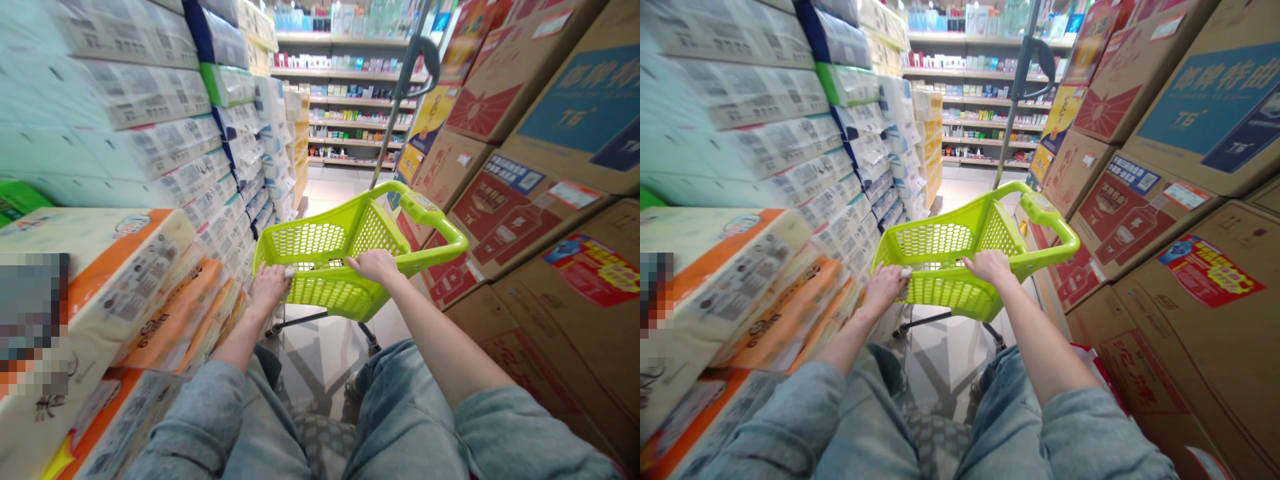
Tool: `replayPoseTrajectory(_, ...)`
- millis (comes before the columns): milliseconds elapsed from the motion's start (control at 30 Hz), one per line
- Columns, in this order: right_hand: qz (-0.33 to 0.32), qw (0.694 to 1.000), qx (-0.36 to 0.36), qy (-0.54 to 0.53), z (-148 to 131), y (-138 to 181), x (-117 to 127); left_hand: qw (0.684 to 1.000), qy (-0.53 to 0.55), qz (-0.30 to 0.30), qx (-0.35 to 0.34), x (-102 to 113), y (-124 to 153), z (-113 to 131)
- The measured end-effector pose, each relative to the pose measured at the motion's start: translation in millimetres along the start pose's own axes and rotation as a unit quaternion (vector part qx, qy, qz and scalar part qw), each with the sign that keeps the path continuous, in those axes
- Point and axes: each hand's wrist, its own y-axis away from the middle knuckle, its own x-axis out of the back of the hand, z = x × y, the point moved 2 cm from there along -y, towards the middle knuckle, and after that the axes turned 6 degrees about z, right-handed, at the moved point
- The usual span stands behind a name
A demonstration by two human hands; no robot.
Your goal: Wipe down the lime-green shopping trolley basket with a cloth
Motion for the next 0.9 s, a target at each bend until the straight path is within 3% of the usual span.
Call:
replayPoseTrajectory(367, -0.018, 1.0, -0.006, 0.007, 8.2, -4.3, -0.4, 0.999, -0.027, -0.017, -0.007, 9.2, 10.6, 14.4)
replayPoseTrajectory(500, 0.035, 0.999, 0.014, 0.031, 5.9, -7.0, -3.4, 1.0, -0.025, -0.014, -0.001, 8.6, 10.3, 21.5)
replayPoseTrajectory(700, 0.056, 0.998, 0.028, -0.009, -27.0, -8.9, -20.1, 0.999, -0.007, -0.022, 0.028, 3.0, 8.5, 40.7)
replayPoseTrajectory(900, 0.066, 0.996, 0.026, -0.056, -63.0, -7.4, -32.5, 0.999, 0.007, -0.023, 0.039, -0.9, 11.4, 78.3)
